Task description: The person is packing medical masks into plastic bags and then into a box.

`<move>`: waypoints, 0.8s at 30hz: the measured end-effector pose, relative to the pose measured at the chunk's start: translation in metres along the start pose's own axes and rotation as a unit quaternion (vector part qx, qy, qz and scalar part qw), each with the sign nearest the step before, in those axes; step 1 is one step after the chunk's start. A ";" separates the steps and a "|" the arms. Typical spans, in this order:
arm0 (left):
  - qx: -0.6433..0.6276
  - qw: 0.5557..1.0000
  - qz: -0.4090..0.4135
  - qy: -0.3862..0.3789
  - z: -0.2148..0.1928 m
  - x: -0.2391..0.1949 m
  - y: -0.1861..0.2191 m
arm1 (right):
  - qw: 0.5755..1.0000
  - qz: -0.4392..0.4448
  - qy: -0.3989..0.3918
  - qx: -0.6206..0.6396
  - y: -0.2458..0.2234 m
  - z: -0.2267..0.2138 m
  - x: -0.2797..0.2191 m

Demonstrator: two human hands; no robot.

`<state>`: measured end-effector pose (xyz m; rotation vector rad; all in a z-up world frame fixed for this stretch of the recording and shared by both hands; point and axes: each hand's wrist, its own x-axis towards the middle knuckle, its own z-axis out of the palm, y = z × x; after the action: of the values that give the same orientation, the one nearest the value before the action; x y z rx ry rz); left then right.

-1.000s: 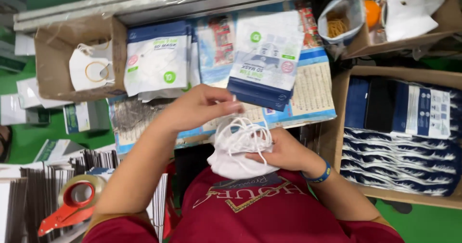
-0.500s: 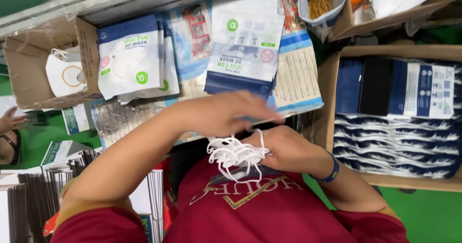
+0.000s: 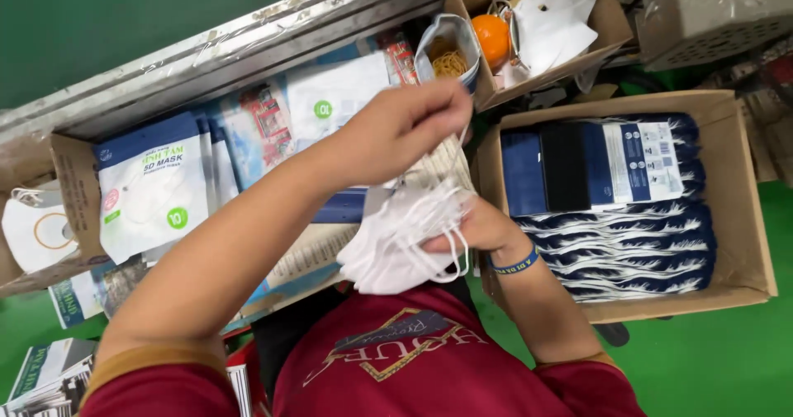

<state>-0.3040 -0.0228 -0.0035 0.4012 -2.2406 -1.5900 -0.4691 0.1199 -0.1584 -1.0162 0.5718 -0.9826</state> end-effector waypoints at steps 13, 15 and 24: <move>-0.334 0.915 0.053 0.220 -0.013 0.213 -0.104 | 0.978 0.032 0.203 0.020 0.050 -0.067 -0.011; -0.163 0.933 0.037 0.318 -0.011 0.213 -0.109 | 0.963 0.006 0.265 0.049 0.081 -0.080 -0.021; 0.187 0.980 -0.060 0.019 -0.012 -0.112 -0.026 | 0.940 -0.099 0.264 -0.193 0.000 0.039 0.013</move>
<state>-0.1981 0.0071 -0.0393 0.6706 -2.5283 -1.1949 -0.4323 0.1254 -0.1403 -1.1732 1.1593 -1.3710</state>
